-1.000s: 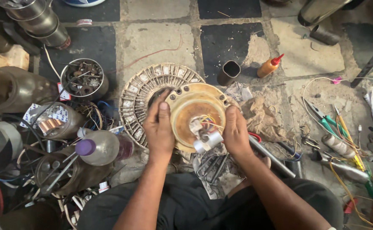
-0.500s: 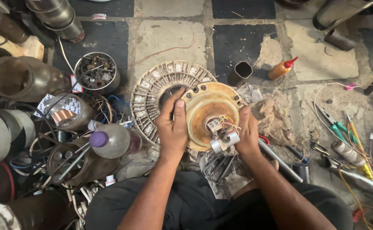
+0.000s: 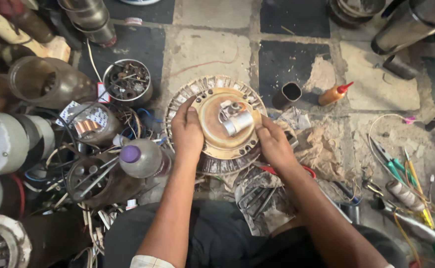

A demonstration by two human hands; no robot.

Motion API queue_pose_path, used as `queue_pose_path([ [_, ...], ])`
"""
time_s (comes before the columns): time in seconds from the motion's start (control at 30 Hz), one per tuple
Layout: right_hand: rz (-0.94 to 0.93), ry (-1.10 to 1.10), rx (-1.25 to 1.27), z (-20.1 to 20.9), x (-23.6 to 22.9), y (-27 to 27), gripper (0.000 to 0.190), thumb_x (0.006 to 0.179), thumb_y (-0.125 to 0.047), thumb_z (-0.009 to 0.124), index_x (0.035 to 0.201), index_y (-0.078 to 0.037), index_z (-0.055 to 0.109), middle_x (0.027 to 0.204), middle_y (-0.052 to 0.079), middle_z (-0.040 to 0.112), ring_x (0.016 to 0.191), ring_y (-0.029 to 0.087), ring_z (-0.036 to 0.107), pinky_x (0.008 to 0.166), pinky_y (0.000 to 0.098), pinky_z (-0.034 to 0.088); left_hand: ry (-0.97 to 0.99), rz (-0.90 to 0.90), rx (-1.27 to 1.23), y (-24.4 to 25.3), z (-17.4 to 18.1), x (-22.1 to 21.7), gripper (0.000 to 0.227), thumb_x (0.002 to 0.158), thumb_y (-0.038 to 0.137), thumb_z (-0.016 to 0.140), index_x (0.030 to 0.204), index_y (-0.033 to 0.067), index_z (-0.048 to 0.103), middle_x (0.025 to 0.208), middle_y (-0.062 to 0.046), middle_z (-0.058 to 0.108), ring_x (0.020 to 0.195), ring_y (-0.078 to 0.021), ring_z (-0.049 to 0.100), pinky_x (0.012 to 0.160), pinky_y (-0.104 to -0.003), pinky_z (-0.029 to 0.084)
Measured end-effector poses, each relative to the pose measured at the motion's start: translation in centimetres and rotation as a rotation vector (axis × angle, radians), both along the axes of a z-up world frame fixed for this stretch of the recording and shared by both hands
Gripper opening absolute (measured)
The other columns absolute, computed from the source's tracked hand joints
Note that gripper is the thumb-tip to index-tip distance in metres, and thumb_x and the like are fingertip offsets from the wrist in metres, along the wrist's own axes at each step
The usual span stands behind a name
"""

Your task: The person sits on the floor and uses a hammer to tap a metal plate, then uses scissors to cut a small piece of material. They assemble a motor stator with a rotor, securing the components by repeatedly tapping them with a hammer.

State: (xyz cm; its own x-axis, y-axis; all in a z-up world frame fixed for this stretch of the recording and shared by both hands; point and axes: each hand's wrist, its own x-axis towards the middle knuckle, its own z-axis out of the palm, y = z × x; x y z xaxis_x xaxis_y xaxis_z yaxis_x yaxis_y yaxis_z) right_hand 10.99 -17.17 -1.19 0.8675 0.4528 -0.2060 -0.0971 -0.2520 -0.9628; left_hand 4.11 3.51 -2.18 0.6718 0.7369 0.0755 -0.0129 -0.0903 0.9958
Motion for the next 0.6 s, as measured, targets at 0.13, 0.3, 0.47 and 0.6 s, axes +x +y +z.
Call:
queue_pose_path([
  [0.13, 0.049, -0.049, -0.033, 1.0, 0.4, 2.1, 0.040, 0.104, -0.024, 0.045, 0.135, -0.005, 0.062, 0.088, 0.007, 0.071, 0.056, 0.013, 0.064, 0.050, 0.0291, 0.054, 0.126, 0.028, 0.181, 1.8, 0.9, -0.3, 0.036, 0.098, 0.012, 0.049, 0.125, -0.0004, 0.069, 0.117, -0.025, 0.073, 0.113, -0.0360, 0.070, 0.100, -0.041, 0.051],
  [0.3, -0.059, 0.000, -0.280, 0.5, 0.9, 1.9, 0.045, 0.098, -0.025, 0.047, 0.136, -0.010, 0.065, 0.084, 0.015, 0.070, 0.056, 0.022, 0.064, 0.053, 0.0350, 0.055, 0.291, 0.016, 0.214, 1.8, 1.1, -0.6, 0.037, 0.095, 0.013, 0.050, 0.124, 0.0026, 0.070, 0.114, -0.026, 0.072, 0.111, -0.0399, 0.068, 0.100, -0.045, 0.050],
  [0.47, 0.039, -0.560, -0.335, -1.7, 2.9, 2.1, 0.042, 0.101, -0.023, 0.054, 0.136, -0.003, 0.068, 0.110, 0.024, 0.075, 0.098, 0.030, 0.072, 0.088, 0.0400, 0.055, 0.234, 0.156, 0.352, 1.7, -0.1, -0.1, 0.031, 0.095, 0.011, 0.052, 0.115, 0.0003, 0.073, 0.119, -0.027, 0.065, 0.113, -0.0412, 0.061, 0.100, -0.046, 0.047],
  [0.6, 0.076, -0.441, -0.434, 0.1, 3.1, 2.0, 0.043, 0.093, -0.026, 0.058, 0.129, -0.007, 0.071, 0.096, 0.022, 0.076, 0.086, 0.028, 0.076, 0.082, 0.0386, 0.057, 0.223, 0.162, 0.367, 1.6, -0.1, -0.3, 0.033, 0.096, 0.013, 0.051, 0.120, 0.0019, 0.072, 0.118, -0.023, 0.068, 0.115, -0.0401, 0.060, 0.102, -0.047, 0.045],
])
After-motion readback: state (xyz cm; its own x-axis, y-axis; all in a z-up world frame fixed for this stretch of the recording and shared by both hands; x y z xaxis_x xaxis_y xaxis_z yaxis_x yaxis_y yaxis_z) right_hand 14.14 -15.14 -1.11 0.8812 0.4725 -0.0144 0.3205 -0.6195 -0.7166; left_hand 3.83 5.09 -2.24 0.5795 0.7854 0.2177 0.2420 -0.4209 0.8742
